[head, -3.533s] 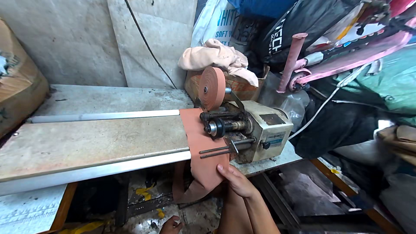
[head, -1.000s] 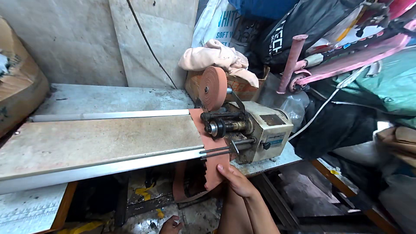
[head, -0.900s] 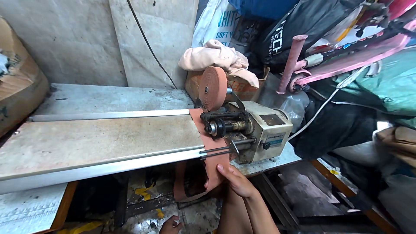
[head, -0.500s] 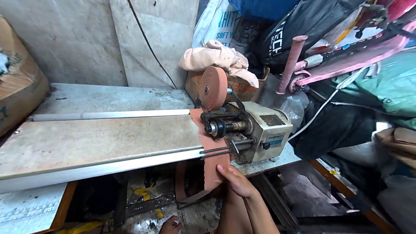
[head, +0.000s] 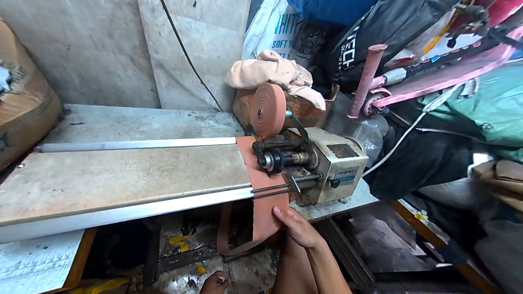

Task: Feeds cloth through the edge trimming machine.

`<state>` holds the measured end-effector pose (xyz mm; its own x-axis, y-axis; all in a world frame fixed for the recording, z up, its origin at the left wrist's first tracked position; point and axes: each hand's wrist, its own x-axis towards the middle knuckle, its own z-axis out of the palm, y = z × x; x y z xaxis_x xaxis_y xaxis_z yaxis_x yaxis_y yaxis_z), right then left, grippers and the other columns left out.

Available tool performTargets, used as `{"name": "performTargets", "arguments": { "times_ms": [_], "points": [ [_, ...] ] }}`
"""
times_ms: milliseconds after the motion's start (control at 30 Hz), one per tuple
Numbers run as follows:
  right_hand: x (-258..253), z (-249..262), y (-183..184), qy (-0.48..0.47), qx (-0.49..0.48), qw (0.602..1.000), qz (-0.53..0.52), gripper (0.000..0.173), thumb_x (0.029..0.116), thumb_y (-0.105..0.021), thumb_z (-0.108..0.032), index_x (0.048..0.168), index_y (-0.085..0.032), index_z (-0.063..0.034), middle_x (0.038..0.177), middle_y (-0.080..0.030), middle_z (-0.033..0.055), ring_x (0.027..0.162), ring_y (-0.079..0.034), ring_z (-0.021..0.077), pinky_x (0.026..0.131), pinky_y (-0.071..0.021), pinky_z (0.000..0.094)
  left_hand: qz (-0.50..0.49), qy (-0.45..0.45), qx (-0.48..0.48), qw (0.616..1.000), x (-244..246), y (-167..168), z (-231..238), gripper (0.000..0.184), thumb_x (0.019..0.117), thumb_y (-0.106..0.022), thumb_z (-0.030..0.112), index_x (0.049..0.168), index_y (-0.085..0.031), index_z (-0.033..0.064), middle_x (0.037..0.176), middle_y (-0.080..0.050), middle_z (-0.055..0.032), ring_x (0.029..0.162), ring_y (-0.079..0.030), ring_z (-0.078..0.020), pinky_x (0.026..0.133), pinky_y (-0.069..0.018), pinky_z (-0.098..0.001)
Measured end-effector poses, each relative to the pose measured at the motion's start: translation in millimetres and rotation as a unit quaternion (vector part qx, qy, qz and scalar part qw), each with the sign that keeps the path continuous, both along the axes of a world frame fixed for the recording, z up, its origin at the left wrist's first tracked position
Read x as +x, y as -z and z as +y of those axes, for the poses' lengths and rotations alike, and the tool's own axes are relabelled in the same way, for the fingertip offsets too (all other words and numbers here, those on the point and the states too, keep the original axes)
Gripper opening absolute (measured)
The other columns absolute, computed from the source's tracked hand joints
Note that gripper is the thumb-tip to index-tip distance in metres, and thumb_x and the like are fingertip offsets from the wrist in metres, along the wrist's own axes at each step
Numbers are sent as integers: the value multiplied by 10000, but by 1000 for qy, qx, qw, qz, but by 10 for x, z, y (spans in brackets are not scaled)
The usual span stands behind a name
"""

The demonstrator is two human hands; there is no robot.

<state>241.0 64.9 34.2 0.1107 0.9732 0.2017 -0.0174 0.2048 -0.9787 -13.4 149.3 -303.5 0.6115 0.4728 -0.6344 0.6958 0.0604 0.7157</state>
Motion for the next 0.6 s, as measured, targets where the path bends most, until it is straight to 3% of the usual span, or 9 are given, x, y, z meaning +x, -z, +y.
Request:
{"name": "performTargets", "arguments": {
  "times_ms": [600],
  "points": [
    [-10, -2, 0, 1, 0, 1000, 0, 343, 1112, -413, -298, 1195, -642, -57, 1054, -744, 39, 1000, -712, 128, 949, -583, 356, 0, 0, -3, 1000, -7, -5, -1, 582, 957, -696, 435, 1379, -595, 48, 1182, -712, -184, 1086, -693, -319, 993, -523, -525]
  ]
}}
